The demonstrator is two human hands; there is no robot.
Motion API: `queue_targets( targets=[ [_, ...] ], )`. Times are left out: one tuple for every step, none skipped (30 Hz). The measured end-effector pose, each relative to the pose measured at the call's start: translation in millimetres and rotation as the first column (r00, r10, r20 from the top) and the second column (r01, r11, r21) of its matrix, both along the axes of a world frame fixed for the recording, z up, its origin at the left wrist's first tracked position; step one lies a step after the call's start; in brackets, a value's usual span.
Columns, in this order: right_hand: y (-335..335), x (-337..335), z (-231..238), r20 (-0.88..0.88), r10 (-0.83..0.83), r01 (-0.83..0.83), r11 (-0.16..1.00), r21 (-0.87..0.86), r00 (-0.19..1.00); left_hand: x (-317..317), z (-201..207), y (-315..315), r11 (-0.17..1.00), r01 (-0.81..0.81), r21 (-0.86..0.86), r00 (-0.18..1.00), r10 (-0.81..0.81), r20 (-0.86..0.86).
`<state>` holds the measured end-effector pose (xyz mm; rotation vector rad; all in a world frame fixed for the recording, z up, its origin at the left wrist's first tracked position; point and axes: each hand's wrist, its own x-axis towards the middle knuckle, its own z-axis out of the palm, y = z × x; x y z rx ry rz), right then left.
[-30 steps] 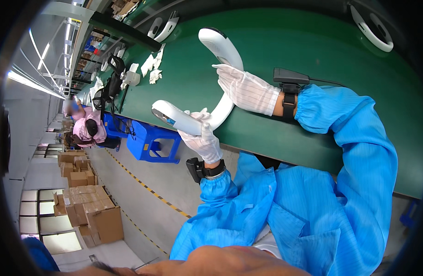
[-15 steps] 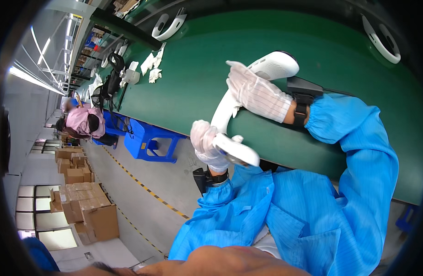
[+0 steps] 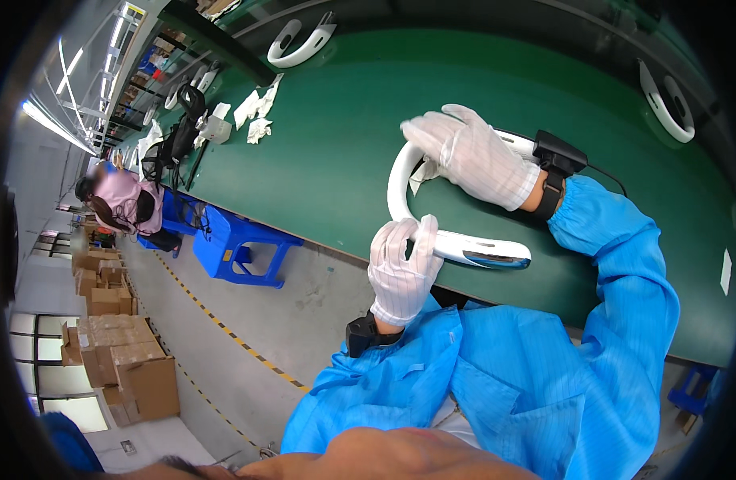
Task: The person picks up a neck massager, wipes its surface with a cloth, and places it back on the table, repeating the process with a second massager.
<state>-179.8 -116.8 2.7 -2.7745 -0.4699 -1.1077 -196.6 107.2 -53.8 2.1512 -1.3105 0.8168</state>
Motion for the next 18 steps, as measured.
queue_targets(
  targets=[
    [0.7,-2.1,2.3,-0.048,0.032,-0.033,0.999,-0.036,0.998,0.6,1.2,1.0,1.0,-0.008,0.02,1.0,0.008,-0.018],
    [2.0,-4.7,3.5,-0.097,0.061,-0.068,0.995,-0.069,0.993,1.1,3.0,2.2,0.999,-0.016,0.039,0.999,0.017,-0.035],
    [3.4,-12.6,2.0,-0.21,-0.024,-0.011,0.987,-0.163,0.977,1.1,8.8,3.4,0.999,-0.011,0.037,0.999,0.013,-0.035],
    [-0.4,-15.1,-9.3,-0.211,-0.034,-0.002,0.986,-0.165,0.977,0.7,14.5,3.2,0.997,0.025,0.071,0.994,-0.018,-0.104],
    [-3.6,-15.8,-27.1,-0.207,-0.033,-0.012,0.977,-0.215,0.978,0.1,16.9,1.9,0.993,0.064,0.103,0.984,-0.046,-0.173],
    [-3.1,-16.5,-31.5,-0.202,-0.03,-0.025,0.964,-0.264,0.979,-0.3,15.3,1.3,0.992,0.071,0.099,0.984,-0.054,-0.172],
    [1.0,-18.7,-28.7,-0.363,-0.045,-0.016,0.986,-0.164,0.931,-0.3,11.4,0.4,0.993,0.083,0.089,0.983,-0.067,-0.17],
    [-1.4,-16.5,-37.4,-0.239,0.044,-0.085,0.982,-0.166,0.97,-0.4,9.3,-0.7,0.992,0.096,0.078,0.983,-0.081,-0.167],
    [-3.2,-12.7,-41.2,-0.272,0.061,-0.11,0.98,-0.168,0.96,0.0,8.3,-2.3,0.991,0.108,0.074,0.982,-0.094,-0.165],
    [-6.2,-11.2,-43.5,-0.305,0.077,-0.133,0.977,-0.168,0.949,0.5,7.9,-4.0,0.991,0.106,0.077,0.984,-0.093,-0.15],
    [-9.1,-13.0,-45.6,-0.304,0.062,-0.12,0.977,-0.174,0.951,1.0,7.9,-5.9,0.991,0.104,0.079,0.986,-0.093,-0.135],
    [-6.7,-13.0,-43.8,-0.329,0.062,-0.116,0.982,-0.147,0.942,1.5,6.8,-6.7,0.991,0.112,0.075,0.985,-0.101,-0.137],
    [-0.6,-12.2,-34.8,-0.351,0.06,-0.109,0.986,-0.123,0.935,2.6,6.9,-7.0,0.991,0.115,0.074,0.985,-0.104,-0.14],
    [5.6,-12.8,-24.2,-0.365,0.145,-0.153,0.988,0.007,0.92,3.6,7.0,-7.3,0.99,0.117,0.072,0.984,-0.106,-0.143],
    [13.2,-14.5,-12.9,-0.262,0.247,-0.235,0.969,0.079,0.933,4.8,6.4,-7.9,0.99,0.124,0.066,0.983,-0.114,-0.141],
    [20.5,-17.7,-6.7,-0.151,0.337,-0.317,0.938,0.142,0.929,4.4,4.9,-8.0,0.989,0.133,0.06,0.982,-0.124,-0.141],
    [26.4,-17.7,-8.4,-0.212,0.359,-0.327,0.93,0.169,0.909,3.5,2.6,-8.4,0.988,0.142,0.054,0.981,-0.133,-0.14],
    [38.9,-17.4,-0.7,-0.26,0.393,-0.336,0.911,0.238,0.882,3.2,-1.9,-4.5,0.988,0.14,0.056,0.981,-0.132,-0.139]
  ],
)
